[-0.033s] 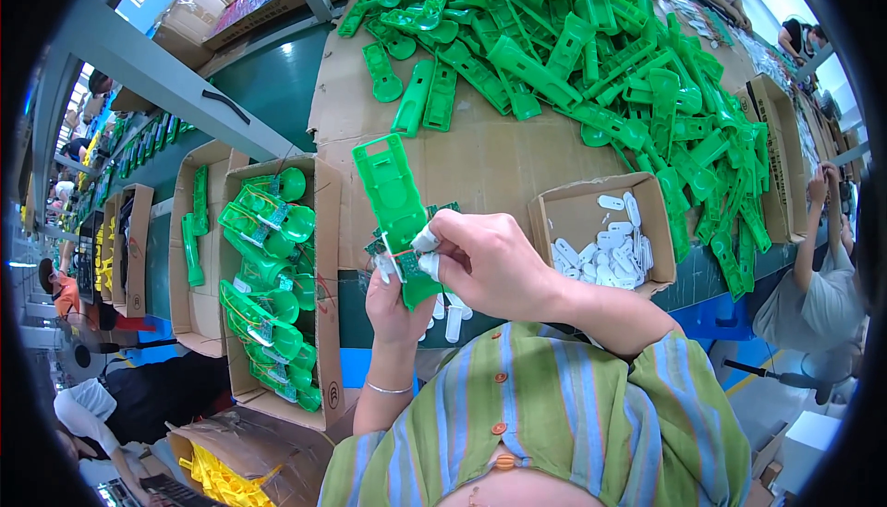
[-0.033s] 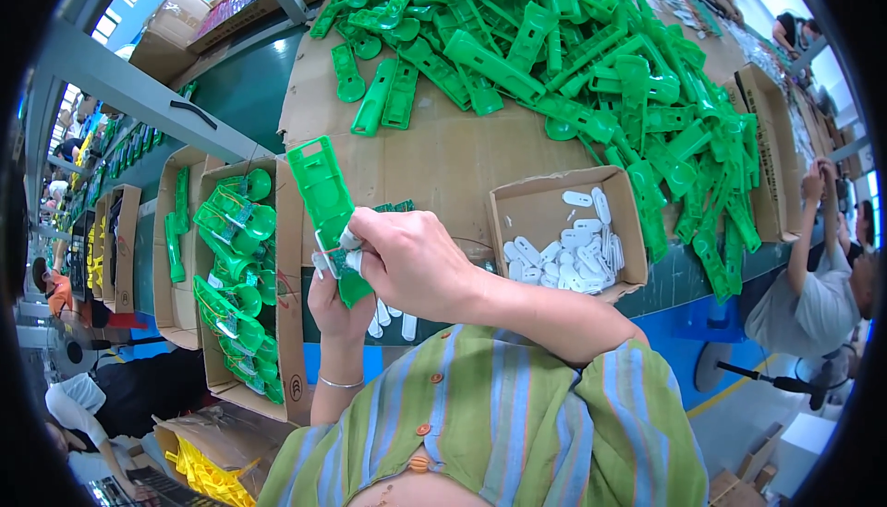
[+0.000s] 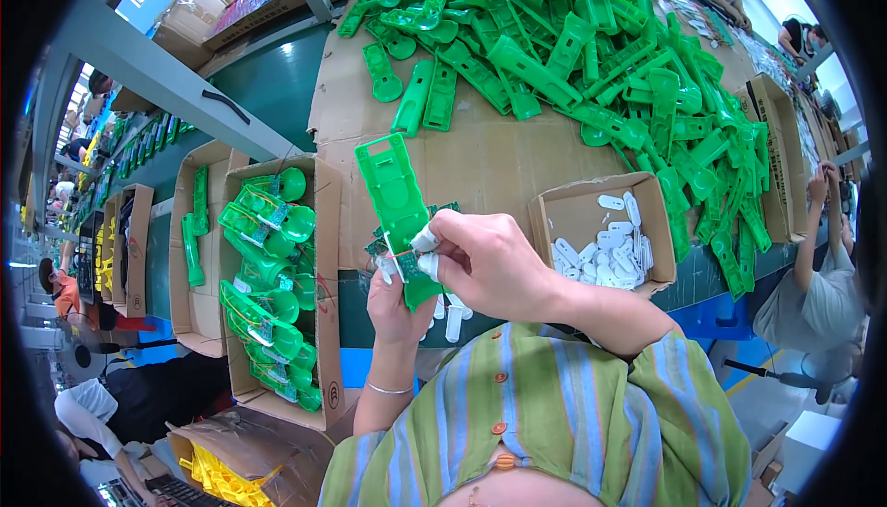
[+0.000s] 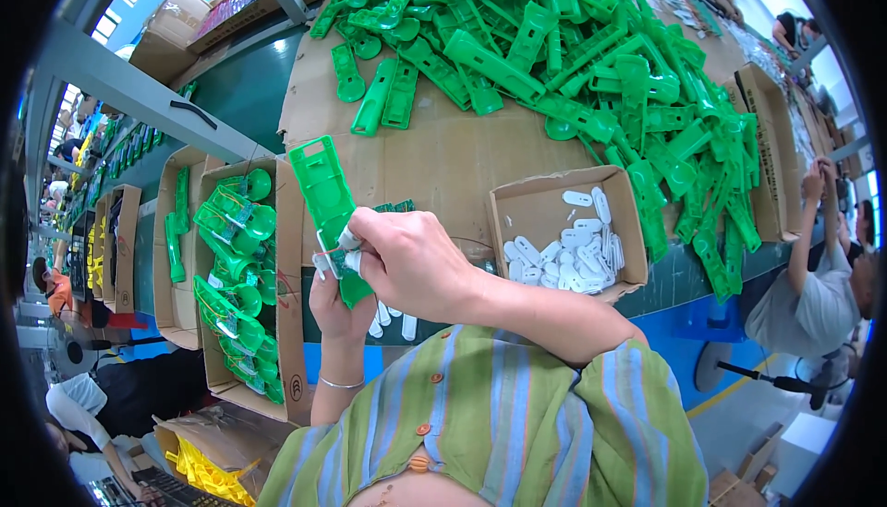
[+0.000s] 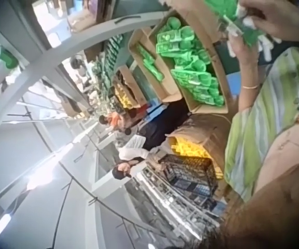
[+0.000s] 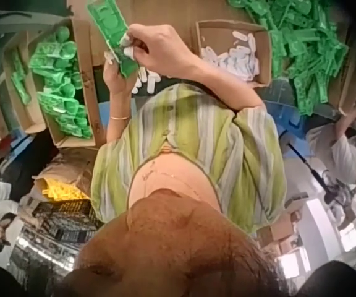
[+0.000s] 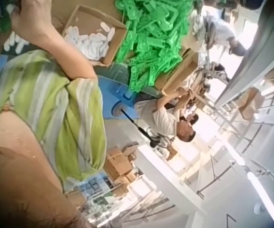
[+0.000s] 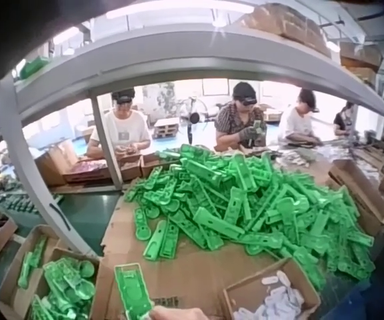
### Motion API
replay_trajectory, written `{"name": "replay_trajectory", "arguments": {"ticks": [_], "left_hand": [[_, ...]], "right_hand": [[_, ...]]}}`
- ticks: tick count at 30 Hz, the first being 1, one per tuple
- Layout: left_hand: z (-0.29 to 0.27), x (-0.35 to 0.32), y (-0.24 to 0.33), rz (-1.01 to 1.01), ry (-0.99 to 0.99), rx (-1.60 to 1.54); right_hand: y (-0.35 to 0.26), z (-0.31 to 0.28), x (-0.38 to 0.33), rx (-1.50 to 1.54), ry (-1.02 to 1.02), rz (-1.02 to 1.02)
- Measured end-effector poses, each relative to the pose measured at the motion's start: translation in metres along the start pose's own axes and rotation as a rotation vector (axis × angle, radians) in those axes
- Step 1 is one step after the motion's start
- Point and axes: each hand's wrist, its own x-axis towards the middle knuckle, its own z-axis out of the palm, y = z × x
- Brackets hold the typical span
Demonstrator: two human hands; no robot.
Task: Assembling circuit boards and switches into green plastic housings at a factory workbench.
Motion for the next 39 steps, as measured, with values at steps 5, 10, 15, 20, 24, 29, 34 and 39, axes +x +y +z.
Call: {"name": "replay_trajectory", "arguments": {"ticks": [5, 10, 15, 20, 24, 29, 34, 39], "left_hand": [[0.008, -0.002, -0.002, 0.011, 0.122, 0.045], [0.009, -0.006, 0.0, -0.042, 0.138, -0.003], [0.018, -0.006, -0.005, 0.002, 0.163, -0.015], [0.022, -0.009, -0.012, 0.046, 0.177, -0.023], [0.018, -0.01, -0.01, 0.035, 0.196, 0.131], [0.009, -0.006, -0.006, -0.032, 0.24, 0.355], [0.027, 0.006, 0.002, 0.018, 0.112, 0.246], [0.038, 0.003, 0.005, 0.036, 0.085, 0.378]], "right_hand": [[0.005, 0.007, -0.005, -0.11, 0.024, -0.031], [0.011, 0.007, -0.009, -0.476, 0.012, -0.336], [0.01, 0.005, -0.012, -0.584, 0.03, -0.494], [0.004, 0.002, -0.014, -0.616, -0.012, -0.51], [0.012, 0.001, -0.015, -0.677, -0.071, -0.569], [0.029, 0.003, -0.021, -0.65, -0.044, -0.577], [0.029, -0.006, -0.022, -0.397, 0.008, -0.532], [0.022, -0.017, -0.026, 0.319, 0.05, 0.101]]}}
